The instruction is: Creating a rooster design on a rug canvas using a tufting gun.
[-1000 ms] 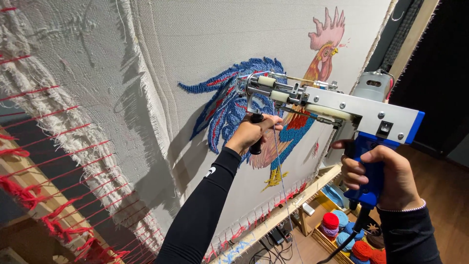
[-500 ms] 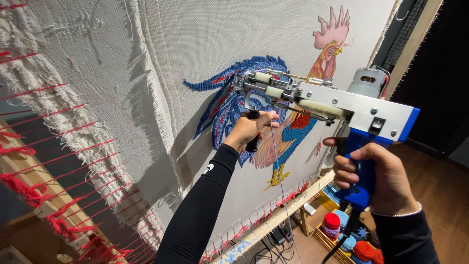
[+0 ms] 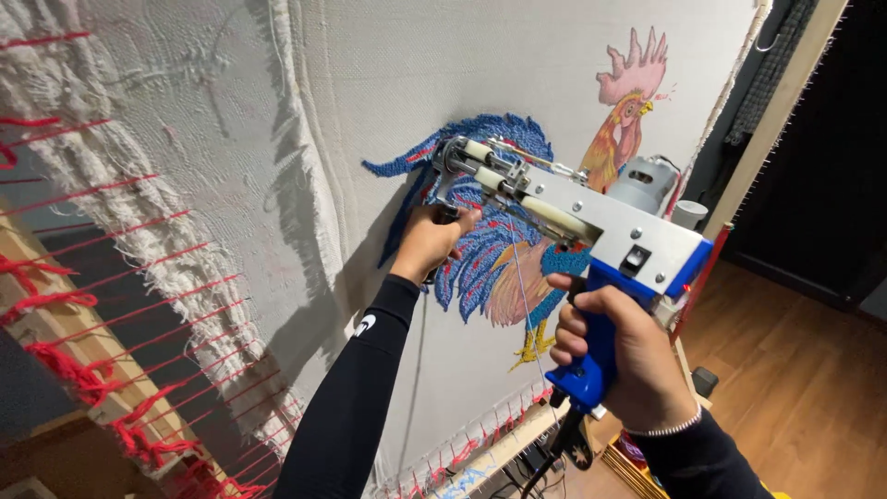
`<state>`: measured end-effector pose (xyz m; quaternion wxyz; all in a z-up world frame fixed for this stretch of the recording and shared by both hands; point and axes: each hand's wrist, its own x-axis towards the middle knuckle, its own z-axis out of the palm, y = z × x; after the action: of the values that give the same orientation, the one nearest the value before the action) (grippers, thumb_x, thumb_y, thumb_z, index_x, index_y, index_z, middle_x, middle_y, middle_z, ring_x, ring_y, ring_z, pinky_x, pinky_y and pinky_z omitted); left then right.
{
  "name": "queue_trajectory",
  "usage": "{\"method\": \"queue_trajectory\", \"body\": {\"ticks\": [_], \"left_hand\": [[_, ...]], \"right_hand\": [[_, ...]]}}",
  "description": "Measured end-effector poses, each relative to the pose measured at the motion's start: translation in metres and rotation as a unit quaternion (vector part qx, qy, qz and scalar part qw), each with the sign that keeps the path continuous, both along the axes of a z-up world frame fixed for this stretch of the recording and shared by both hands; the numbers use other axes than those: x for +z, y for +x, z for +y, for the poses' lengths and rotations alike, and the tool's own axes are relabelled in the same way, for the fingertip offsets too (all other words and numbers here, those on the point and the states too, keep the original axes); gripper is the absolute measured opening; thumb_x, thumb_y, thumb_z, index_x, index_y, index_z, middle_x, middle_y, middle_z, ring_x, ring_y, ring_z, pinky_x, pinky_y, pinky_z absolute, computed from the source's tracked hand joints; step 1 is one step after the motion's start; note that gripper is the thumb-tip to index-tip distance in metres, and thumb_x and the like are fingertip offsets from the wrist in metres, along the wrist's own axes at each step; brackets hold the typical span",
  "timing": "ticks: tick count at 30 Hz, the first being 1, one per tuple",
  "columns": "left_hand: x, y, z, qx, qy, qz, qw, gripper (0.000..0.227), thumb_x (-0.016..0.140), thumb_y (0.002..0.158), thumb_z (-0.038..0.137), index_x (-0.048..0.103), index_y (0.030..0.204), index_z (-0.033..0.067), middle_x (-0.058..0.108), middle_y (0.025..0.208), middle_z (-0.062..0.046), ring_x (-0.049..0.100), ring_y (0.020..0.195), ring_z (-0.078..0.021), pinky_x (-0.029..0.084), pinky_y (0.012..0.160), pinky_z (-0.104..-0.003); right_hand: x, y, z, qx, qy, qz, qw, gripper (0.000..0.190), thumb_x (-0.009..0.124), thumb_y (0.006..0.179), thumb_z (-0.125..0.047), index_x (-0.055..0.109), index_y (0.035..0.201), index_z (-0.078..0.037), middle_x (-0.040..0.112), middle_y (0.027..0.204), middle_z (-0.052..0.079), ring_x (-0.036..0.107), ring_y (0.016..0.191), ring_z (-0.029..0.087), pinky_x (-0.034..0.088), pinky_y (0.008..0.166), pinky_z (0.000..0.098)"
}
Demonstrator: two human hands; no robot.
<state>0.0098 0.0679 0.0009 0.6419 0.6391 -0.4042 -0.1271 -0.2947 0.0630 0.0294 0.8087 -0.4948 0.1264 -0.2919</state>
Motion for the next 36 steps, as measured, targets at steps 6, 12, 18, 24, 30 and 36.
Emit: {"method": "queue_trajectory", "body": {"ticks": [6, 12, 18, 24, 30, 36], "left_hand": [[0.028, -0.014, 0.030, 0.059, 0.120, -0.059, 0.989, 0.027, 0.075, 0.087, 0.035, 0.075, 0.095, 0.0090, 0.073, 0.074, -0.005, 0.061, 0.051, -0.0145, 0.049, 0.046, -0.031], [0.028, -0.005, 0.029, 0.083, 0.138, -0.129, 0.978, 0.030, 0.073, 0.090, 0.036, 0.072, 0.090, 0.0062, 0.076, 0.076, -0.004, 0.074, 0.070, -0.0164, 0.059, 0.070, -0.033], [0.021, 0.013, 0.020, 0.071, 0.126, -0.127, 0.981, 0.034, 0.073, 0.089, 0.036, 0.068, 0.100, 0.0040, 0.077, 0.079, -0.005, 0.076, 0.071, -0.0142, 0.059, 0.072, -0.032], [0.031, 0.007, 0.023, 0.068, 0.133, -0.123, 0.981, 0.031, 0.075, 0.089, 0.032, 0.067, 0.096, 0.0029, 0.075, 0.076, -0.006, 0.074, 0.069, -0.0157, 0.059, 0.068, -0.032], [0.034, 0.003, 0.024, 0.075, 0.112, -0.115, 0.984, 0.025, 0.076, 0.085, 0.034, 0.076, 0.086, 0.0090, 0.075, 0.072, -0.004, 0.074, 0.064, -0.0161, 0.059, 0.065, -0.032], [0.027, 0.011, 0.018, 0.074, 0.087, -0.143, 0.983, 0.027, 0.077, 0.085, 0.035, 0.077, 0.087, 0.0084, 0.077, 0.074, -0.004, 0.075, 0.066, -0.0154, 0.059, 0.068, -0.032]], "right_hand": [[-0.018, 0.001, -0.005, -0.002, 0.049, -0.001, 0.999, 0.045, 0.051, 0.087, -0.017, 0.058, 0.127, 0.003, 0.041, 0.064, -0.001, 0.042, 0.055, 0.011, 0.042, 0.055, 0.0312], [-0.025, 0.003, -0.013, 0.025, 0.124, -0.042, 0.991, 0.026, 0.051, 0.088, -0.017, 0.056, 0.109, -0.003, 0.042, 0.065, -0.003, 0.042, 0.056, 0.011, 0.041, 0.056, 0.0299], [-0.021, 0.007, -0.009, 0.046, 0.141, -0.058, 0.987, 0.019, 0.051, 0.089, -0.016, 0.054, 0.104, -0.005, 0.042, 0.066, -0.004, 0.042, 0.057, 0.010, 0.041, 0.056, 0.0291], [-0.020, 0.007, -0.011, 0.064, 0.155, -0.088, 0.982, 0.017, 0.052, 0.091, -0.014, 0.053, 0.104, -0.005, 0.041, 0.067, -0.004, 0.041, 0.058, 0.009, 0.040, 0.057, 0.0275], [-0.011, 0.008, -0.011, 0.047, 0.131, -0.068, 0.988, 0.027, 0.051, 0.088, -0.017, 0.057, 0.110, -0.003, 0.041, 0.065, -0.005, 0.041, 0.056, 0.008, 0.040, 0.054, 0.0272], [-0.019, 0.009, -0.016, 0.053, 0.121, -0.072, 0.989, 0.022, 0.051, 0.089, -0.016, 0.054, 0.106, -0.004, 0.041, 0.066, -0.004, 0.041, 0.056, 0.009, 0.040, 0.055, 0.0287]]}}
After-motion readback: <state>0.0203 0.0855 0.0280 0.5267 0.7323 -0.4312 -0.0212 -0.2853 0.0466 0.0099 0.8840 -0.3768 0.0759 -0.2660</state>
